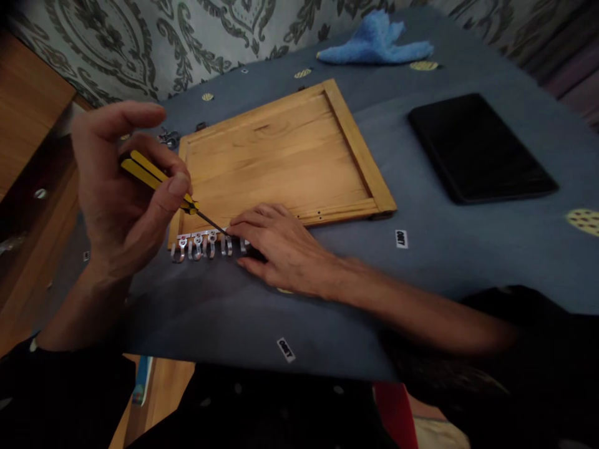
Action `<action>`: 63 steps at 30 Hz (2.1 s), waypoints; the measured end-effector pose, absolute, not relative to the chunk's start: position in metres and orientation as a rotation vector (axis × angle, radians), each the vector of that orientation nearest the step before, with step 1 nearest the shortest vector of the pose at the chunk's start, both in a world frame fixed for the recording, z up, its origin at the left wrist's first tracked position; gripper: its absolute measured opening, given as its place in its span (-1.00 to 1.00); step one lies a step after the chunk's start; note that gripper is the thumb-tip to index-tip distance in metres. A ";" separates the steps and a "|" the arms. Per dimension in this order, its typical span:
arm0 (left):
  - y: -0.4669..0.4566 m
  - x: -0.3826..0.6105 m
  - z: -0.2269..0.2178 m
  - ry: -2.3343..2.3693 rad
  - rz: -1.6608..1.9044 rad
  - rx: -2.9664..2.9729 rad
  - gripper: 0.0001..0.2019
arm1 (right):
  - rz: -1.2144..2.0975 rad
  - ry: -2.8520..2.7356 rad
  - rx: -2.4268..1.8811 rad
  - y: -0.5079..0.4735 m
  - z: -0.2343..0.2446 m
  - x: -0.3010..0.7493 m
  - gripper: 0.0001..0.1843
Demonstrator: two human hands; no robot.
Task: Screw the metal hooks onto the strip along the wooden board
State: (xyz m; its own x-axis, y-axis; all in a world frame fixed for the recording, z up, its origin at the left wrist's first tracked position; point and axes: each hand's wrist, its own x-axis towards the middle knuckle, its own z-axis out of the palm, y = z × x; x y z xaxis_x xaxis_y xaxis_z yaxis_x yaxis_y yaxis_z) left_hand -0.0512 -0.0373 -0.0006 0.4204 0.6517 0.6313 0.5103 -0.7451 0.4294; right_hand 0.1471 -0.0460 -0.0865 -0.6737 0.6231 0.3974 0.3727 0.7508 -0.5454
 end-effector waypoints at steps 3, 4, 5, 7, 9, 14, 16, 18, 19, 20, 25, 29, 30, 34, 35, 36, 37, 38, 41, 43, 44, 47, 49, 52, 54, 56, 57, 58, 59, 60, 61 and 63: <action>-0.031 -0.056 0.000 0.975 1.177 2.474 -0.61 | 0.582 -2.376 -0.755 -0.046 -0.084 0.147 -0.59; -0.029 -0.058 0.001 0.980 1.138 2.472 -0.63 | 0.590 -2.376 -0.753 -0.046 -0.083 0.147 -0.59; -0.026 -0.060 0.002 0.985 1.106 2.488 -0.64 | 0.601 -2.375 -0.750 -0.046 -0.083 0.147 -0.59; -0.023 -0.065 0.005 0.923 1.110 2.615 -0.60 | 0.620 -2.370 -0.747 -0.046 -0.082 0.147 -0.59; -0.021 -0.069 0.008 0.919 1.138 2.724 -0.55 | 0.628 -2.364 -0.751 -0.046 -0.082 0.148 -0.60; -0.022 -0.076 0.014 0.968 1.106 2.684 -0.54 | 0.622 -2.362 -0.764 -0.047 -0.082 0.148 -0.61; -0.022 -0.079 0.016 0.931 1.081 2.700 -0.48 | 0.630 -2.366 -0.761 -0.047 -0.082 0.148 -0.62; -0.021 -0.081 0.018 0.899 1.036 2.732 -0.43 | 0.634 -2.361 -0.753 -0.047 -0.081 0.148 -0.62; -0.022 -0.081 0.020 0.886 1.011 2.747 -0.41 | 0.636 -2.360 -0.752 -0.047 -0.081 0.148 -0.62; -0.022 -0.082 0.021 0.876 0.985 2.759 -0.41 | 0.635 -2.362 -0.752 -0.047 -0.081 0.148 -0.61; -0.030 -0.081 0.028 0.913 1.015 2.623 -0.46 | 0.627 -2.362 -0.757 -0.047 -0.081 0.148 -0.62; -0.038 -0.078 0.033 1.026 1.122 2.515 -0.58 | 0.611 -2.363 -0.744 -0.047 -0.082 0.148 -0.62; -0.039 -0.078 0.033 1.177 1.134 2.455 -0.66 | 0.611 -2.363 -0.740 -0.047 -0.082 0.148 -0.62; -0.035 -0.080 0.030 0.967 1.093 2.560 -0.56 | 0.616 -2.363 -0.733 -0.046 -0.083 0.148 -0.62; -0.033 -0.080 0.029 0.913 1.106 2.581 -0.49 | 0.614 -2.366 -0.731 -0.046 -0.082 0.148 -0.62; -0.031 -0.081 0.027 0.888 1.099 2.596 -0.48 | 0.612 -2.368 -0.729 -0.046 -0.082 0.149 -0.61; -0.030 -0.081 0.026 0.906 1.079 2.601 -0.47 | 0.611 -2.370 -0.726 -0.046 -0.082 0.149 -0.61; -0.028 -0.081 0.024 0.887 1.073 2.622 -0.46 | 0.612 -2.371 -0.723 -0.046 -0.081 0.149 -0.60; -0.024 -0.081 0.020 0.825 1.062 2.666 -0.41 | 0.619 -2.373 -0.732 -0.046 -0.081 0.149 -0.62; -0.023 -0.080 0.019 0.779 1.067 2.680 -0.35 | 0.622 -2.374 -0.740 -0.046 -0.081 0.149 -0.63; -0.024 -0.080 0.019 0.771 1.056 2.690 -0.34 | 0.623 -2.374 -0.740 -0.046 -0.081 0.149 -0.63; -0.030 -0.077 0.021 0.895 0.990 2.698 -0.40 | 0.625 -2.373 -0.726 -0.046 -0.082 0.149 -0.62; -0.035 -0.074 0.023 1.028 0.923 2.684 -0.50 | 0.630 -2.373 -0.728 -0.046 -0.082 0.149 -0.62; -0.039 -0.070 0.025 1.085 0.869 2.813 -0.64 | 0.638 -2.373 -0.738 -0.046 -0.081 0.149 -0.61; -0.038 -0.069 0.025 1.132 0.891 2.937 -0.72 | 0.642 -2.373 -0.745 -0.046 -0.080 0.149 -0.60; -0.038 -0.069 0.025 1.178 0.936 2.974 -0.78 | 0.656 -2.372 -0.753 -0.046 -0.079 0.148 -0.59; -0.038 -0.069 0.025 1.199 0.951 2.949 -0.80 | 0.667 -2.373 -0.758 -0.046 -0.079 0.148 -0.59; -0.038 -0.069 0.025 1.216 0.968 2.906 -0.80 | 0.677 -2.373 -0.762 -0.046 -0.079 0.149 -0.59; -0.039 -0.069 0.025 1.225 0.984 2.855 -0.79 | 0.684 -2.374 -0.766 -0.047 -0.079 0.149 -0.58; -0.039 -0.069 0.026 1.221 1.011 2.805 -0.75 | 0.685 -2.374 -0.770 -0.047 -0.079 0.149 -0.58; -0.040 -0.070 0.026 1.206 1.046 2.758 -0.70 | 0.683 -2.373 -0.774 -0.047 -0.079 0.149 -0.56; -0.042 -0.070 0.027 1.147 1.099 2.660 -0.61 | 0.676 -2.366 -0.784 -0.047 -0.080 0.150 -0.53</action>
State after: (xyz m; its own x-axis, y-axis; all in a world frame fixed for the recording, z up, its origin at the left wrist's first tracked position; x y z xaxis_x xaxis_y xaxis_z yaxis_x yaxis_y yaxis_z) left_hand -0.0700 -0.0418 0.0269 0.4743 0.6508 0.5929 0.6200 -0.7250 0.2999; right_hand 0.1503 -0.0469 -0.0804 -0.6774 0.6528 0.3390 0.3752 0.7030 -0.6041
